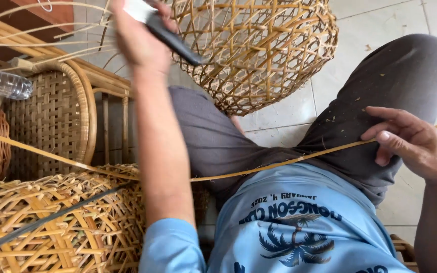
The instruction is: A person is trimming bamboo strips with a knife and weaving them into a large conical basket structure.
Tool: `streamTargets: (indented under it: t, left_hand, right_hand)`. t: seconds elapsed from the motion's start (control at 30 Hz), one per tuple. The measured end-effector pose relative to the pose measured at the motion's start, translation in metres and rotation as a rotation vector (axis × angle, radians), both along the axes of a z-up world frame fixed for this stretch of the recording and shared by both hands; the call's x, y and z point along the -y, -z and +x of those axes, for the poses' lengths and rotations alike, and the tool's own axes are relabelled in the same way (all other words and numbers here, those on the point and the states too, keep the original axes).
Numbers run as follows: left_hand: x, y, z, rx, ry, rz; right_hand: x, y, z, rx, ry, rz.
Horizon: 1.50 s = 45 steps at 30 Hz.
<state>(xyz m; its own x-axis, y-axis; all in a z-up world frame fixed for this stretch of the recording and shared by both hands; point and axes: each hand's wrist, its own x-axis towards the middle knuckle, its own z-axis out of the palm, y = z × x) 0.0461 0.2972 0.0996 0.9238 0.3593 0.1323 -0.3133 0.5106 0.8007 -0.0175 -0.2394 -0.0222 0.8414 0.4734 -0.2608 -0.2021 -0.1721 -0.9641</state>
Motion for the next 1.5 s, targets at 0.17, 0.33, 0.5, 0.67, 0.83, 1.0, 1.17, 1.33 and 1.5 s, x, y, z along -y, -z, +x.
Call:
streamTargets:
  t: [0.17, 0.33, 0.5, 0.67, 0.83, 1.0, 1.17, 1.33, 1.5]
  left_hand:
    - [-0.164, -0.033, -0.006, -0.799, -0.485, 1.201]
    - [-0.199, -0.043, -0.064, -1.246, -0.337, 1.447]
    - [-0.178, -0.041, -0.099, -1.456, -0.365, 1.311]
    - [-0.193, -0.012, -0.112, -1.338, -0.408, 1.324]
    - [-0.165, -0.024, -0.103, -1.485, -0.325, 1.395]
    - [-0.283, 0.033, -0.124, -1.761, -0.388, 1.679]
    - [-0.274, 0.020, -0.132, -1.792, -0.408, 1.566]
    - [-0.275, 0.009, -0.149, -1.921, -0.494, 1.649]
    - [-0.199, -0.019, -0.116, -1.873, -0.178, 1.538]
  right_hand:
    - [0.005, 0.003, -0.002, 0.028, 0.002, 0.045]
    - [0.007, 0.001, -0.003, 0.025, -0.004, 0.063]
    - [0.004, -0.005, 0.001, 0.014, 0.028, 0.037]
    - [0.001, -0.014, -0.005, 0.046, 0.014, 0.034]
    - [0.002, -0.009, -0.005, 0.048, 0.007, 0.076]
    - [0.004, -0.007, -0.006, 0.037, -0.022, 0.145]
    - [0.003, -0.005, -0.004, -0.011, 0.024, 0.118]
    - [0.004, -0.004, -0.001, -0.017, -0.009, 0.165]
    - [0.001, -0.003, -0.002, -0.024, -0.006, 0.175]
